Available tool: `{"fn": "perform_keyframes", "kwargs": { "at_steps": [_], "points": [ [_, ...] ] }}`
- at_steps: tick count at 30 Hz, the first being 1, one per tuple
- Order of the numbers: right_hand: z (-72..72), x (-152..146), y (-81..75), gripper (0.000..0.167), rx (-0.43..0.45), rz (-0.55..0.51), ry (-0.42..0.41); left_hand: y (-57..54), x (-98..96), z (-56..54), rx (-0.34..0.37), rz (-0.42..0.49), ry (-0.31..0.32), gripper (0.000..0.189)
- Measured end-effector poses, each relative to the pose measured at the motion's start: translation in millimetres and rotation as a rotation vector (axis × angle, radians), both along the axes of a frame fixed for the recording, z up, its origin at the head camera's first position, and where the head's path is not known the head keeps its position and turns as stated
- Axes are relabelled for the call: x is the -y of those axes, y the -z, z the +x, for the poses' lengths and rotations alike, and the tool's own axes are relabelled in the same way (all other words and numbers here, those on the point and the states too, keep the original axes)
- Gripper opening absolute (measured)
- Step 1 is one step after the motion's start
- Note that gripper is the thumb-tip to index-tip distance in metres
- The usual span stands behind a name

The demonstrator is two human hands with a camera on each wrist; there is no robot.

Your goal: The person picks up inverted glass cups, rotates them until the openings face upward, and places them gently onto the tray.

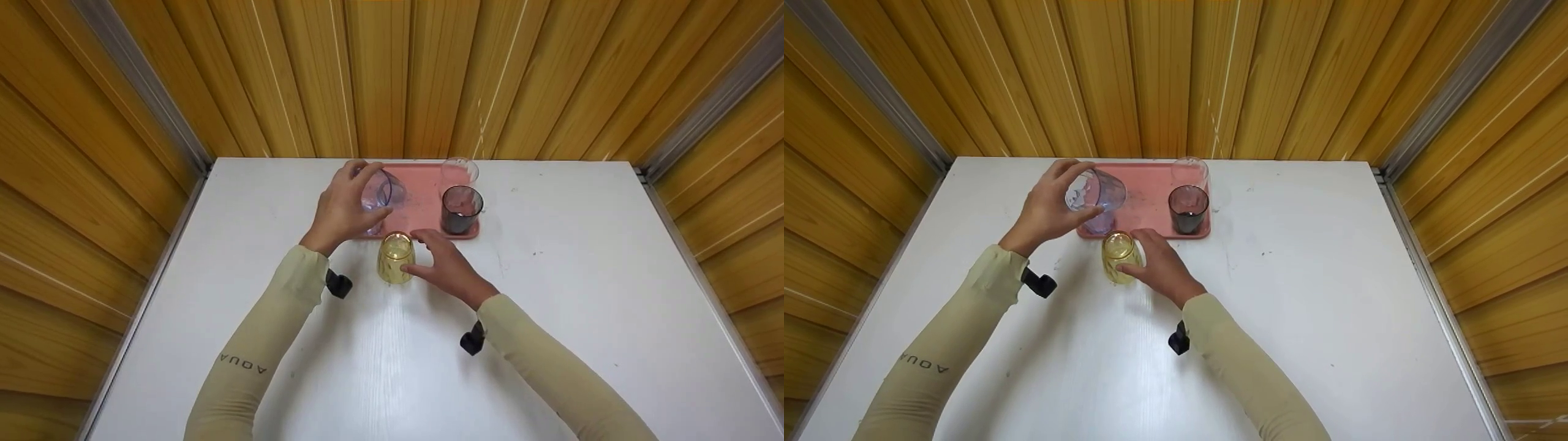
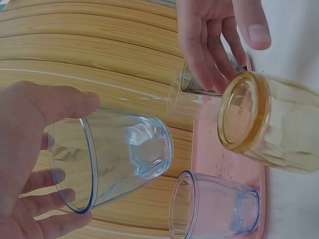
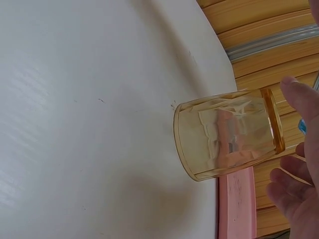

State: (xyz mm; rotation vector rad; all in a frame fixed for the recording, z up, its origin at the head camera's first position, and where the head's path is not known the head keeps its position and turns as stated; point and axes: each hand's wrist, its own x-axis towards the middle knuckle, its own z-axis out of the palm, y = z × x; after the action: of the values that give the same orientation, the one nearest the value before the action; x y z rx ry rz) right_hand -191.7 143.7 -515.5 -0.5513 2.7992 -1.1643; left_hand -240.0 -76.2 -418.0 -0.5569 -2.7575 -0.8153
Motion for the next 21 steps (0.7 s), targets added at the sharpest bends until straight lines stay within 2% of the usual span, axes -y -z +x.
{"fn": "perform_keyframes", "kwargs": {
  "at_steps": [9, 15, 21],
  "points": [
    [-2.9, 9.7, -0.5, 0.071, -0.052, 0.047, -0.009, 0.9, 2.4, 0.5, -0.053, 0.012, -0.002, 0.074],
    [-6.7, 16.2, -0.4, 0.078, -0.023, 0.067, -0.004, 0.3, 3.1, 0.0, -0.035, 0.01, -0.025, 0.074],
    [-9.9, 17.7, 2.0, 0.078, -0.016, 0.069, -0.007, 2.6, 3.8, -0.9, -0.054, 0.018, -0.016, 0.074]
  ]
}}
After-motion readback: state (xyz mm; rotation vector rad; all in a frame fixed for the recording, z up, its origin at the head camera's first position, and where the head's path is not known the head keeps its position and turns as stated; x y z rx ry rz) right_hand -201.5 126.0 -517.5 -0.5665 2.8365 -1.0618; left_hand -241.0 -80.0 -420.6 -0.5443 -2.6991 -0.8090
